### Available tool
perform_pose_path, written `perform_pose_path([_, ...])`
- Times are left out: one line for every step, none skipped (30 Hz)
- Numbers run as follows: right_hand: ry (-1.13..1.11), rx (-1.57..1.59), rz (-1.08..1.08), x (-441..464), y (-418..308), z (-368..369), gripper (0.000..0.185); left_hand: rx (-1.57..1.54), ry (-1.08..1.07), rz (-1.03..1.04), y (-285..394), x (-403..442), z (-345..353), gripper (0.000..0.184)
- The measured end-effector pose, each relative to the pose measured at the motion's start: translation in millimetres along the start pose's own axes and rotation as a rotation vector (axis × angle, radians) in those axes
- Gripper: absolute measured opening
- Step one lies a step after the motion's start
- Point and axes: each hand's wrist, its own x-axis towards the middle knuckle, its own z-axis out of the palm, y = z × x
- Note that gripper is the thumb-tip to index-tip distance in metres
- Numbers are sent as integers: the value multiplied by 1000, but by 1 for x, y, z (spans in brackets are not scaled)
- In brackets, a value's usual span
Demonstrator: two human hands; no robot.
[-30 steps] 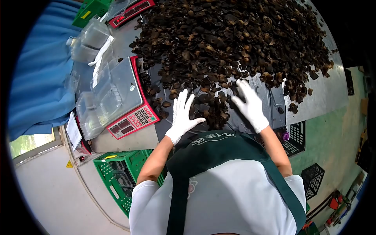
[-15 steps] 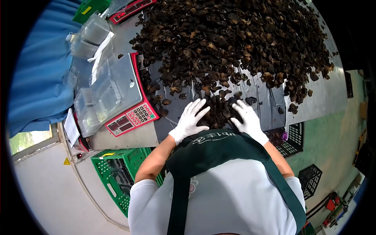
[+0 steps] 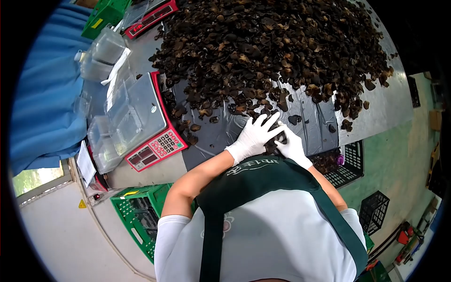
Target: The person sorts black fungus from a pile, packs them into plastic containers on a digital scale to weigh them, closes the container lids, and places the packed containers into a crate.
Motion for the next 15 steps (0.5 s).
perform_pose_path([-13,55,69,0,0,-5,65,1,1,-6,1,3,3,75])
perform_pose_path([86,54,-57,-1,11,-1,62,21,-5,17,1,4,6,68])
perform_pose_path([74,30,-22,-5,15,-5,64,42,-11,42,-1,4,9,61])
perform_pose_path([67,8,2,-6,10,-11,67,90,20,86,-4,2,13,55])
perform_pose_path([61,-15,28,-7,6,-16,71,122,52,119,-8,-2,21,55])
perform_pose_path([61,-76,35,-7,3,-20,71,65,67,113,-14,-6,26,56])
perform_pose_path([62,-73,36,-8,2,-23,71,7,81,107,-18,-7,24,56])
perform_pose_path([65,-71,31,-8,1,-25,71,-59,121,81,-22,-10,22,55])
perform_pose_path([67,-68,28,-8,1,-27,72,-136,179,20,-24,-11,20,47])
perform_pose_path([57,-51,25,-8,1,-28,72,-207,234,-14,-28,-14,20,46])
perform_pose_path([55,-46,27,-9,0,-27,72,-277,288,-49,-32,-16,19,45])
perform_pose_path([58,-66,-11,-9,-1,-26,73,-345,375,-97,-32,-18,19,43])
perform_pose_path([62,-87,-49,-9,-3,-25,73,-416,415,-148,-32,-20,14,44])
perform_pose_path([12,-91,-19,-8,-5,-24,76,-471,441,-213,-34,-23,9,44])
perform_pose_path([11,-88,-18,-7,-1,-19,76,-527,467,-279,-37,-27,4,45])
